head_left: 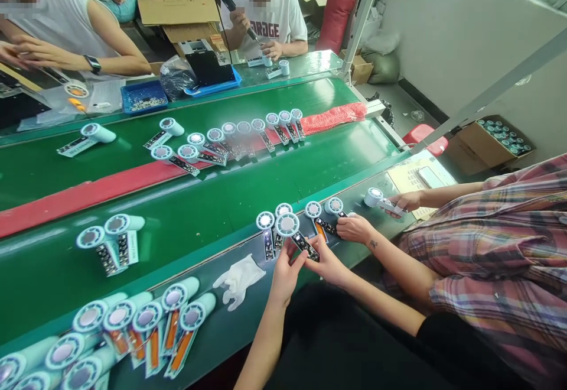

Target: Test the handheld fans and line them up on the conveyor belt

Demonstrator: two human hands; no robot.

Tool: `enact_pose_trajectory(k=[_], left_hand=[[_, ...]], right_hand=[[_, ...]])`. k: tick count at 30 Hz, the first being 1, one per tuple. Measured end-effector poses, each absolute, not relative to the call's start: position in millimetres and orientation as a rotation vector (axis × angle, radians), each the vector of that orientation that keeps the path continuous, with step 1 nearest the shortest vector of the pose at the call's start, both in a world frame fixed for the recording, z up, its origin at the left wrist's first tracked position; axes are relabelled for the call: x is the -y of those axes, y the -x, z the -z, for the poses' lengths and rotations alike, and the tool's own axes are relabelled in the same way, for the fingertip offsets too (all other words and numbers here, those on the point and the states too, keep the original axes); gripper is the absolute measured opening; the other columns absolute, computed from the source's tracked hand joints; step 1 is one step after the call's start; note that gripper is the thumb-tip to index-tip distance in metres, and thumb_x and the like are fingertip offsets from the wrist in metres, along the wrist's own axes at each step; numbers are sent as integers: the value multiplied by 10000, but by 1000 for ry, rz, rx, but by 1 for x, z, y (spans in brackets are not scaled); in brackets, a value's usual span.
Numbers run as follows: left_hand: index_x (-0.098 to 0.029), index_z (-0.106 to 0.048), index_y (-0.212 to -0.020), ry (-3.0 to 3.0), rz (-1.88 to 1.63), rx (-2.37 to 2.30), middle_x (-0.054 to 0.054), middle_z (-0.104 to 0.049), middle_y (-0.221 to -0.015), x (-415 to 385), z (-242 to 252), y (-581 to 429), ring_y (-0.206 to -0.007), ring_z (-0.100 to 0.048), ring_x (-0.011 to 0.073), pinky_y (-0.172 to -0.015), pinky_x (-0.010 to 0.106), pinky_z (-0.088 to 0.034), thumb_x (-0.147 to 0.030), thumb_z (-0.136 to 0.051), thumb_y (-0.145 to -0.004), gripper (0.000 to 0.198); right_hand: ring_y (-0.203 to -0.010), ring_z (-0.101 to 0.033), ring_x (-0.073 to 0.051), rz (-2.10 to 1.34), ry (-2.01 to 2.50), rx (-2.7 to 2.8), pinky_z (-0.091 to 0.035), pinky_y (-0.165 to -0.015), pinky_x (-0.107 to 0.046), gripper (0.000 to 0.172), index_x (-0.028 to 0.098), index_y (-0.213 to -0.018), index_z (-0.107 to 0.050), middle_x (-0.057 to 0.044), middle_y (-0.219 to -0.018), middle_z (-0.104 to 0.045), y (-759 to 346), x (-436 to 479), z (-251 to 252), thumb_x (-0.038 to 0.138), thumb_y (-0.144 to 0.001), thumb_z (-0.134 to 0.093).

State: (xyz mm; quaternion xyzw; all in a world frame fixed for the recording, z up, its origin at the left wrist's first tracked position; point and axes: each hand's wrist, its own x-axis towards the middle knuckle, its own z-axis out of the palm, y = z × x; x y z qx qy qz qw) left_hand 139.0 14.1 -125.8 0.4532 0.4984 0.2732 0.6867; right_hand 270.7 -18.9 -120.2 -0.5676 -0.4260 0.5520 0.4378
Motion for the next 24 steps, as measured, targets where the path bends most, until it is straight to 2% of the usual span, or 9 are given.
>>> enact_pose_trajectory(k=[2,5,9,12,14,17,19,21,24], left_hand=[[-218,-450,-1371,-1068,-644,-1074,122,-579,-1362,-28,105,-145,-1289,-527,262,-1007,377,-507,-477,-605,-813,634],[-212,-480,-1345,-1057,-665,-998,125,-605,-1327,-41,78,-153,-1253,-557,282,-955,384,-542,-498,-644,-780,654],[-203,-456,-1374,-1002,-626,-885,153,-577,-1354,-52,56,-168,-1148,-620,326,-735,364,-600,-534,-725,-705,794],[-193,-496,-1358,-1089,-621,-812,155,-558,-1378,-61,45,-178,-1153,-617,314,-836,385,-580,-543,-751,-680,804],[-192,-561,-1308,-1266,-622,-799,136,-601,-1331,-67,37,-183,-1098,-644,279,-895,391,-554,-532,-715,-735,683],[-231,-679,-1131,-1725,-829,-913,71,-709,-1100,-69,17,-187,-920,-675,219,-848,367,-543,-419,-640,-852,338],[-252,-697,-1064,-2061,-1068,-911,44,-707,-973,-66,-1,-191,-900,-650,198,-850,339,-513,-301,-615,-890,199],[-267,-668,-1147,-2377,-1153,-730,47,-675,-951,-63,-18,-195,-900,-622,190,-834,320,-488,-227,-596,-902,259],[-289,-574,-1314,-2798,-937,-411,64,-637,-976,-64,-39,-198,-898,-597,193,-793,313,-465,-143,-555,-905,435]], right_hand=[[-1079,-547,-189,-1403,1258,1003,-427,-957,-368,407,224,-978,-406,-49,-1085,-566,-278,12,97,453,-808,-696],[-1020,-563,-175,-1572,1068,801,-455,-865,-326,432,230,-1037,-438,-53,-1144,-575,-291,9,67,498,-818,-696],[-877,-580,-132,-1626,874,476,-469,-770,-272,312,227,-1034,-520,-22,-1114,-601,-306,12,41,463,-876,-648],[-782,-575,-115,-1591,807,350,-471,-690,-242,319,238,-1088,-561,-2,-1001,-624,-312,14,27,390,-846,-703],[-749,-571,-118,-1568,770,289,-463,-647,-231,366,228,-1135,-583,-11,-936,-632,-316,15,17,376,-831,-722],[-772,-577,-134,-1545,685,213,-465,-630,-229,416,189,-1179,-605,-52,-951,-645,-325,23,1,354,-819,-733],[-788,-580,-133,-1525,622,162,-472,-628,-223,388,173,-1168,-619,-71,-1001,-648,-333,32,-10,322,-826,-727],[-788,-579,-124,-1508,565,127,-478,-626,-211,323,159,-1133,-635,-72,-1008,-645,-341,41,-19,290,-847,-706],[-785,-571,-115,-1488,499,110,-479,-611,-194,236,134,-1081,-648,-52,-937,-628,-348,50,-26,247,-875,-674]])
